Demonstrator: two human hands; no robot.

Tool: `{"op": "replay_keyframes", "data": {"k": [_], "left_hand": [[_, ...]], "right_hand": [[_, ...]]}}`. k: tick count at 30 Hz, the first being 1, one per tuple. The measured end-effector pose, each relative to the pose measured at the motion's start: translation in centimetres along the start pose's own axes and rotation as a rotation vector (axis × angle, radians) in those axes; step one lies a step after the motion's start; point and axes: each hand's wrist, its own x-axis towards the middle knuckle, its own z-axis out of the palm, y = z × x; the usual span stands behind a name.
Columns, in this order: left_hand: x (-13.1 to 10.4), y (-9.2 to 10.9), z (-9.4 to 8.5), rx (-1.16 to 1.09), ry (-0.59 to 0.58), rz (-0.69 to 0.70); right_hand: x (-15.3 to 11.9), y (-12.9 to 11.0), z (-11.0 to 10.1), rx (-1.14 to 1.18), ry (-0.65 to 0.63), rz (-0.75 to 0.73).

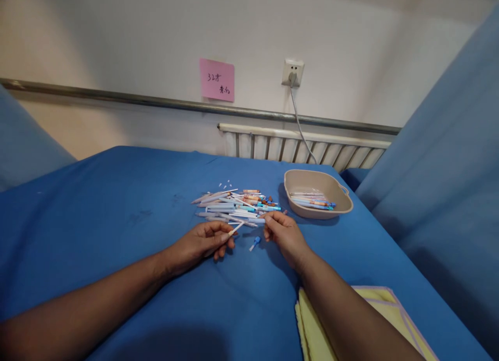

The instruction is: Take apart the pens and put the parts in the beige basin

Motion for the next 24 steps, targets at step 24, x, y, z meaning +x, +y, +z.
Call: {"op": "replay_keyframes", "data": {"k": [24], "left_hand": [[-0.6, 0.2, 0.9, 0.209, 0.007, 0.035]], "right_hand": [[-1.7, -1.2, 1.1, -0.88, -0.2, -0.457]]}}
